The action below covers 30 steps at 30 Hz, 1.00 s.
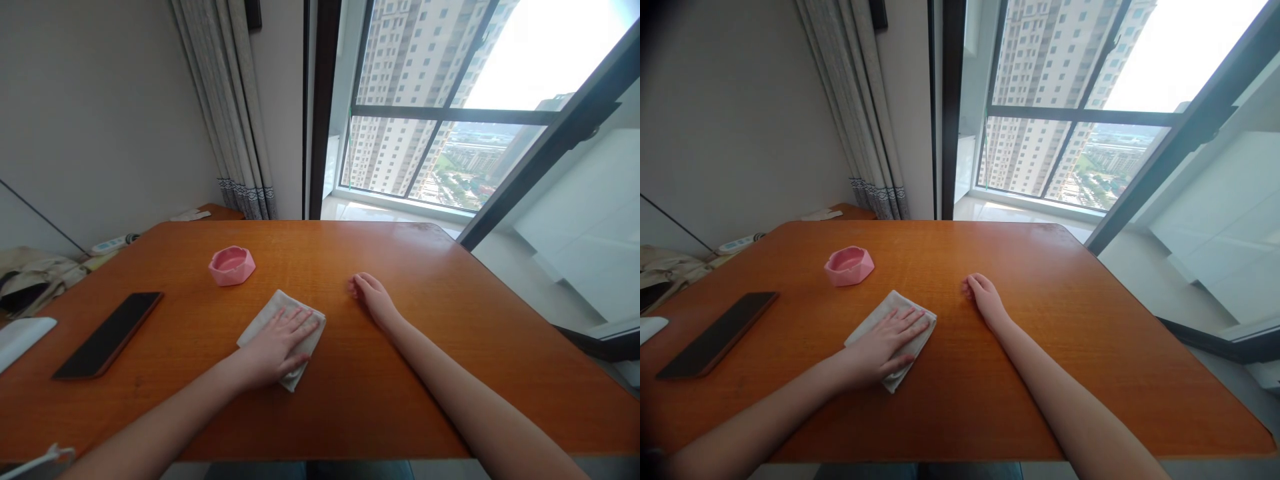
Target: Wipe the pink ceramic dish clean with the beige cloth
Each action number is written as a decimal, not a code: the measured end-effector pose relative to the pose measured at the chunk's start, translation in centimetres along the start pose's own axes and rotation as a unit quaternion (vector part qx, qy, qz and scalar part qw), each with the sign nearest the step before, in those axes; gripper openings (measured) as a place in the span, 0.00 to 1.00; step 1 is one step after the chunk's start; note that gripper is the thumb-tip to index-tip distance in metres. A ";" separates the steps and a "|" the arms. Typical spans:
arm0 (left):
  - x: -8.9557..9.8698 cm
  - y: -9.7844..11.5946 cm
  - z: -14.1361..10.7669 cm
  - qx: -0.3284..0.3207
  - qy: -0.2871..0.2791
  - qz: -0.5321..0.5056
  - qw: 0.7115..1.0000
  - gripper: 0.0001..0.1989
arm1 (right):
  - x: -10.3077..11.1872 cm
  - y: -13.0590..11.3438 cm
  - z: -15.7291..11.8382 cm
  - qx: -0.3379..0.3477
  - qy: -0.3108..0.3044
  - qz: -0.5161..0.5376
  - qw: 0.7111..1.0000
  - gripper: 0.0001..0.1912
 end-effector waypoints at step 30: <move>1.2 -3.1 9.4 0.115 0.074 0.071 0.988 0.15 | -9.3 -0.2 -0.3 0.187 -0.129 -0.376 0.898 0.18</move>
Point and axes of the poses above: each hand's wrist, its own z-axis towards the middle knuckle, its own x-axis out of the back of the hand, y = z × x, the point moved 8 cm from there along z, towards the middle knuckle, and after that the axes turned 11 degrees about z, right-handed, at the moved point
